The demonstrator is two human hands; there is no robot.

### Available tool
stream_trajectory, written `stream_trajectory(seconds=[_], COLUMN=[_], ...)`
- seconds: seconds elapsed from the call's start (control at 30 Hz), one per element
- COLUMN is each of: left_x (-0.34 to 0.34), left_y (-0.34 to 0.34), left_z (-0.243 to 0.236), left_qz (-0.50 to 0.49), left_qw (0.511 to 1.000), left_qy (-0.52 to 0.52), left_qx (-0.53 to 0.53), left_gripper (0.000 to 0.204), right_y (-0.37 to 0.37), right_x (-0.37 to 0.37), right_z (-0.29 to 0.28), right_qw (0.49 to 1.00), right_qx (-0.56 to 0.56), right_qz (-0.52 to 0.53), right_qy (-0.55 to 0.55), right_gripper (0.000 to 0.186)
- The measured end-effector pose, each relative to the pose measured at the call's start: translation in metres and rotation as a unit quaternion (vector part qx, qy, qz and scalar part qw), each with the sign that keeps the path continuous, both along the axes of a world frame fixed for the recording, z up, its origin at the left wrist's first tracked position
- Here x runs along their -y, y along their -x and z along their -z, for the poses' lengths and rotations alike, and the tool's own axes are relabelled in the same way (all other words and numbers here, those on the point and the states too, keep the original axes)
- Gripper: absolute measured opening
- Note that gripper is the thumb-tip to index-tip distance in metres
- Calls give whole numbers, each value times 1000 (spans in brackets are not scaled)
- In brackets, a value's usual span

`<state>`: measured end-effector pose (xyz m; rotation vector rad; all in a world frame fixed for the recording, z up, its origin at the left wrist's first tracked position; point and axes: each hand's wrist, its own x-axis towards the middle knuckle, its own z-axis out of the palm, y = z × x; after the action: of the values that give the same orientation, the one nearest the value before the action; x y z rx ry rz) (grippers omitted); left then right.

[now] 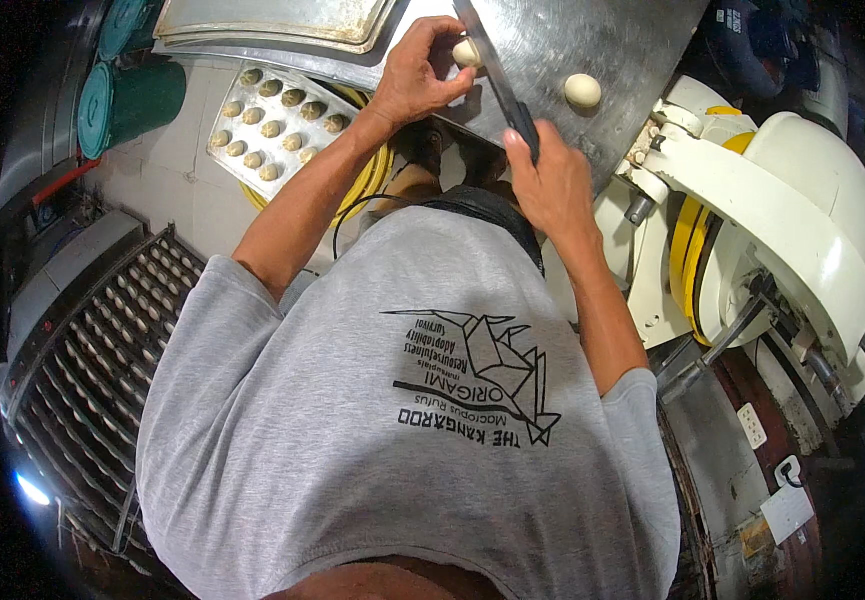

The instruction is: The person rounds dough by hand on a metal table, cuts the tops of the dough balls using a knife, places them onto a metal tray, and carries the tray to a storage rack.

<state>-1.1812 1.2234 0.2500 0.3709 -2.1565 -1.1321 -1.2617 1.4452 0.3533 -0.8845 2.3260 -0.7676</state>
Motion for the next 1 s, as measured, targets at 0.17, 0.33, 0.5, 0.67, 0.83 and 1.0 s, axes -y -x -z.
stream_trajectory(seconds=[0.17, 0.33, 0.5, 0.67, 0.83, 1.0], left_x=[-6, -11, -9, -7, -8, -10], left_y=[-5, -11, -11, -9, -10, -11], left_z=[-1, 6, 0, 2, 3, -2], left_qz=[15, -4, 9, 3, -18, 2], left_qw=[996, 997, 998, 999, 999, 999], left_qy=[-49, -51, -35, 2, 14, 21], left_qx=[74, 54, 41, 45, 31, 43], left_gripper=[58, 50, 40, 36, 46, 54], right_y=[-8, -20, -22, -13, -5, -23], right_x=[-32, -39, -40, -10, -3, -38], right_z=[-17, -16, -12, -3, -6, -34], right_qw=[999, 1000, 1000, 999, 999, 999], right_qx=[26, 8, 5, -29, -10, 2], right_qz=[35, 12, 5, -7, -10, 22], right_qy=[-12, -2, -19, -27, -33, -26], right_gripper=[40, 38, 38, 38, 38, 38])
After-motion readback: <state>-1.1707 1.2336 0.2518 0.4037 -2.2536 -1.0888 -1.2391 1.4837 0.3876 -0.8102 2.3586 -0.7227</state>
